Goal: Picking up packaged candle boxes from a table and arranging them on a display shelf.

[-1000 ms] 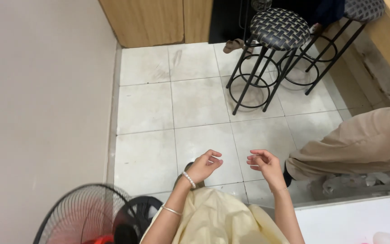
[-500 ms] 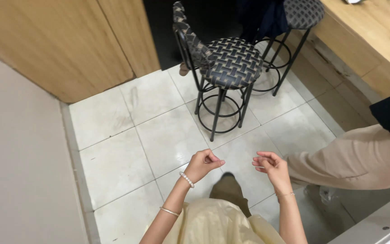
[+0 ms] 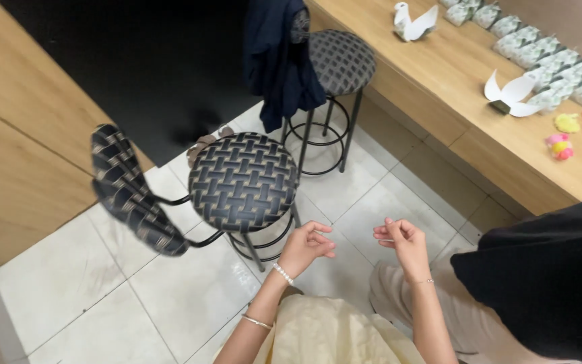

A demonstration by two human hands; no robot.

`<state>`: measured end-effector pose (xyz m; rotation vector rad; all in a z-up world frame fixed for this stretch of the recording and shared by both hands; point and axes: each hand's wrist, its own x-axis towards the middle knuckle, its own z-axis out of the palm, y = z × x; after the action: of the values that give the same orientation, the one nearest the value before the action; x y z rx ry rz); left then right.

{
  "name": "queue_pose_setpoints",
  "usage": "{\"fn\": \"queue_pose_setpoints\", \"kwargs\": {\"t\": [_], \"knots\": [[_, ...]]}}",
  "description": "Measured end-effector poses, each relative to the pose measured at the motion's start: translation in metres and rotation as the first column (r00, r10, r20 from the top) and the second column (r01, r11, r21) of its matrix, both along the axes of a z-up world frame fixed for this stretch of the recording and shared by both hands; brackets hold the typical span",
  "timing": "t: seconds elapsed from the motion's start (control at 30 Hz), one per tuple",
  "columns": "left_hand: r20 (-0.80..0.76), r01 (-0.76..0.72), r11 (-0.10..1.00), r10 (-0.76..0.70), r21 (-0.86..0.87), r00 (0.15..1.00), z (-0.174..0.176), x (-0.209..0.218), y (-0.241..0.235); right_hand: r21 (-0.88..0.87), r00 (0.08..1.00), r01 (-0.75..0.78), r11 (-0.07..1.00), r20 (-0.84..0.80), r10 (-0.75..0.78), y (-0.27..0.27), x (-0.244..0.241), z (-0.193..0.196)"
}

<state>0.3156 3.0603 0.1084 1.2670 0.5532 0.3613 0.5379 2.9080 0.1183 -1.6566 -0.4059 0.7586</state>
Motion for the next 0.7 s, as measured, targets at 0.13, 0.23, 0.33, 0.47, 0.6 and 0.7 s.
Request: {"fn": "queue_pose_setpoints", "kwargs": {"t": [0.13, 0.23, 0.33, 0.47, 0.6, 0.7], "knots": [[-0.057, 0.100, 0.995, -0.100, 0.006, 0.993, 0.010, 0.079, 0.029, 0.010, 0.994, 0.099, 0.995, -0.053, -0.098, 0.013, 0.054, 0.002], [-0.138, 0.166, 0.986, -0.161, 0.023, 0.977, 0.006, 0.136, 0.052, -0.003, 0.981, 0.190, 0.982, -0.037, -0.190, 0.022, 0.092, -0.004], [-0.141, 0.235, 0.970, -0.242, -0.064, 0.960, -0.005, 0.192, 0.079, 0.017, 0.964, 0.256, 0.967, -0.079, -0.254, 0.032, 0.131, -0.017], [-0.121, 0.294, 0.952, -0.303, -0.091, 0.945, -0.022, 0.278, 0.126, 0.034, 0.931, 0.359, 0.933, -0.081, -0.355, 0.063, 0.205, -0.033], [-0.128, 0.387, 0.918, -0.375, 0.089, 0.918, -0.024, 0.383, 0.178, -0.002, 0.876, 0.480, 0.877, -0.041, -0.480, 0.094, 0.284, -0.027], [-0.151, 0.465, 0.873, -0.445, 0.148, 0.883, -0.025, 0.457, 0.211, 0.064, 0.863, 0.505, 0.861, -0.024, -0.504, 0.114, 0.339, -0.007]]}}
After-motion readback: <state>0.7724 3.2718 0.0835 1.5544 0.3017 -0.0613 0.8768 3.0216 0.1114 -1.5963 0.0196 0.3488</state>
